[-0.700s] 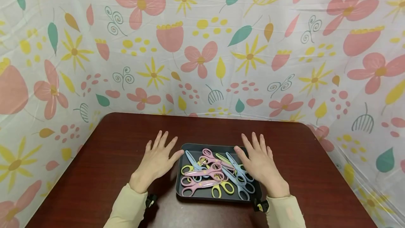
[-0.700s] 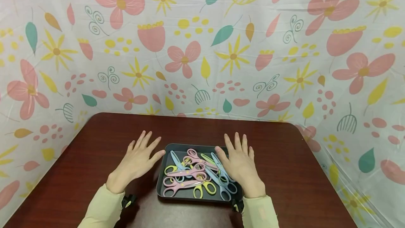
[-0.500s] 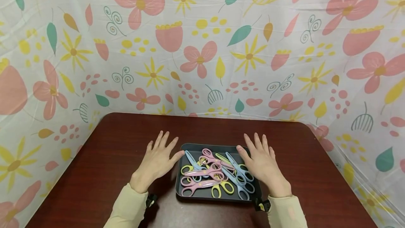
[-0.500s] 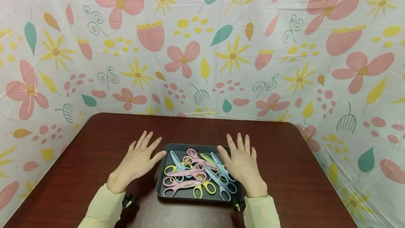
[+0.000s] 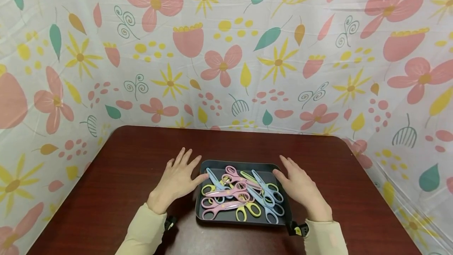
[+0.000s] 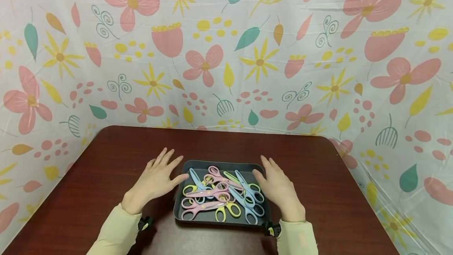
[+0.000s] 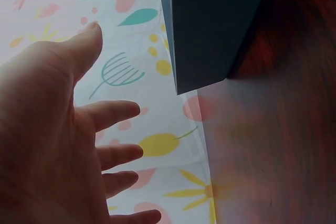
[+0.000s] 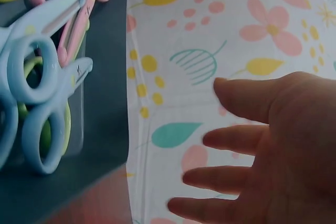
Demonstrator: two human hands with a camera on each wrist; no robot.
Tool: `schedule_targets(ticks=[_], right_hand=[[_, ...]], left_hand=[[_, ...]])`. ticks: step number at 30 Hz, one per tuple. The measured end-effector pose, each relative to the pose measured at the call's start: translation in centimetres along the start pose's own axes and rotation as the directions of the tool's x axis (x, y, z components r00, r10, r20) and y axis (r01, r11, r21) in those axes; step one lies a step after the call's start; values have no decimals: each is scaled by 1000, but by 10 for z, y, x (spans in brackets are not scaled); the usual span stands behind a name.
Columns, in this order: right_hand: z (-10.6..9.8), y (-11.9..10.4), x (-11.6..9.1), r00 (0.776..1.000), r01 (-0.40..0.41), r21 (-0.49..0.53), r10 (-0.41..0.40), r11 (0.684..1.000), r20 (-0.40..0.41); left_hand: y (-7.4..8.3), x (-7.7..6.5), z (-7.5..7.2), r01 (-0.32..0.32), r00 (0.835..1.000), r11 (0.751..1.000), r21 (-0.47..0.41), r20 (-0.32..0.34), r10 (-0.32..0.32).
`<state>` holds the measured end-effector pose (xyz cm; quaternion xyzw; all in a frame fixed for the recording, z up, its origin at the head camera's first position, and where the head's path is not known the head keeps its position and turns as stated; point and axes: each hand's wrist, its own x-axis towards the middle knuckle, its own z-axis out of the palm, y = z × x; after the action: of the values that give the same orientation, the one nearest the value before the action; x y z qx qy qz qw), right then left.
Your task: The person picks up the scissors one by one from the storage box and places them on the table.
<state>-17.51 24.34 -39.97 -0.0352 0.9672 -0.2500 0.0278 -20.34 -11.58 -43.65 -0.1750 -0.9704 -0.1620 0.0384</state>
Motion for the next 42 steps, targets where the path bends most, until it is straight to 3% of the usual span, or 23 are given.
schedule_targets(ticks=[7, 13, 17, 22, 28, 36, 42], right_hand=[[-7, 12, -1, 1000, 13, 8, -13, 1000, -4], [-11, 28, 0, 999, 44, 30, -43, 999, -24], [-10, 37, 0, 1000, 9, 54, -10, 999, 2], [-6, 46, 0, 996, -58, 170, 47, 984, 70], [1, 52, 2, 992, -74, 239, 47, 968, 116], [12, 56, 4, 994, -43, 149, 28, 988, 102], [18, 57, 4, 992, -81, 224, 57, 971, 111]], left_hand=[[0, 4, 1, -29, 1000, 999, 16, -10, 29], [0, 11, 3, -95, 994, 994, 52, -41, 97], [0, 17, 3, -151, 986, 986, 74, -56, 155], [1, 25, 4, -222, 970, 970, 99, -74, 230], [7, 35, 2, -293, 949, 942, 163, -69, 307], [20, 44, 5, -381, 921, 911, 156, -23, 389], [27, 55, 11, -446, 893, 877, 180, 21, 450]])
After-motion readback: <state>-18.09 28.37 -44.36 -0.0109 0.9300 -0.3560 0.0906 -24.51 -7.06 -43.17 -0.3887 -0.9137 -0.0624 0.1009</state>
